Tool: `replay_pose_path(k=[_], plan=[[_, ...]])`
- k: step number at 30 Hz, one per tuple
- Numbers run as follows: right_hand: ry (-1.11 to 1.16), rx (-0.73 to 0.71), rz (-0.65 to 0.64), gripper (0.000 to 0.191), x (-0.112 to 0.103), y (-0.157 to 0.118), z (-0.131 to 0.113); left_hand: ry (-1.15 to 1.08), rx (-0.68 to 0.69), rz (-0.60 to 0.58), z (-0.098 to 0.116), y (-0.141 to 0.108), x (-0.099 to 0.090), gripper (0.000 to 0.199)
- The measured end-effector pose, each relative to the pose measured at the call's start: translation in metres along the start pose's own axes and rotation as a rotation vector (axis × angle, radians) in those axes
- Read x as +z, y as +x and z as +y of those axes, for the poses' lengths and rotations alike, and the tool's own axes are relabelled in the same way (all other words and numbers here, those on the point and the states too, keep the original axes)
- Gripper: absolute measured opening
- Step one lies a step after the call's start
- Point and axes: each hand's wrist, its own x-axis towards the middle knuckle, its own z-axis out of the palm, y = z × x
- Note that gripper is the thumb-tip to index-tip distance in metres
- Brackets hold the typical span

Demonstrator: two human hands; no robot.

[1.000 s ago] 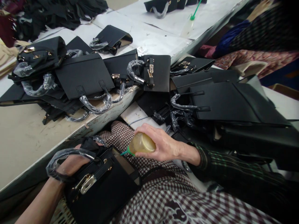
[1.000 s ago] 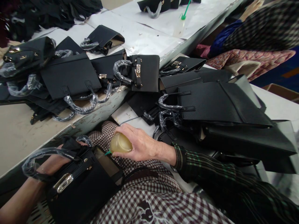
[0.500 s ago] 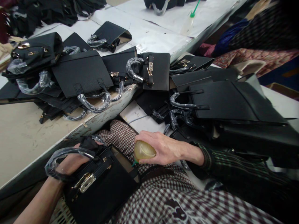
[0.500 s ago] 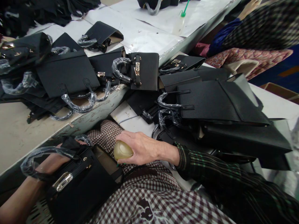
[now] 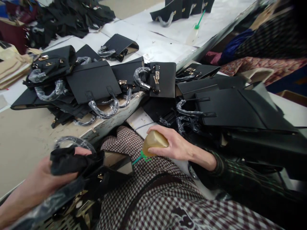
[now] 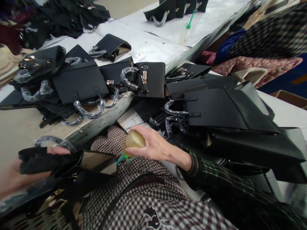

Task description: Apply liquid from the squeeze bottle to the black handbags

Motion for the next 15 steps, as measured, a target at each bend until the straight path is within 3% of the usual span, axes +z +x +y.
replay_pose_path(k=[2,4,7,10,15], plan=[[0.022,0.025,0.095,0.051,-0.001,0.000,0.001,0.086,0.045,-0.144,0.003,-0.012,-0.006,0.037],[0.027,0.045,0.158,0.054,0.004,0.001,0.005,0.192,0.130,-0.209,0.004,-0.020,-0.001,0.032],[-0.007,0.033,0.193,0.053,0.017,0.004,0.011,0.198,0.151,-0.169,-0.003,-0.029,0.022,0.025],[-0.052,-0.075,0.170,0.053,0.036,0.014,0.017,0.141,0.110,-0.161,-0.012,-0.037,0.039,0.026],[-0.131,-0.197,0.091,0.059,0.063,0.037,0.024,-0.002,0.043,-0.055,-0.009,-0.045,0.045,0.021]])
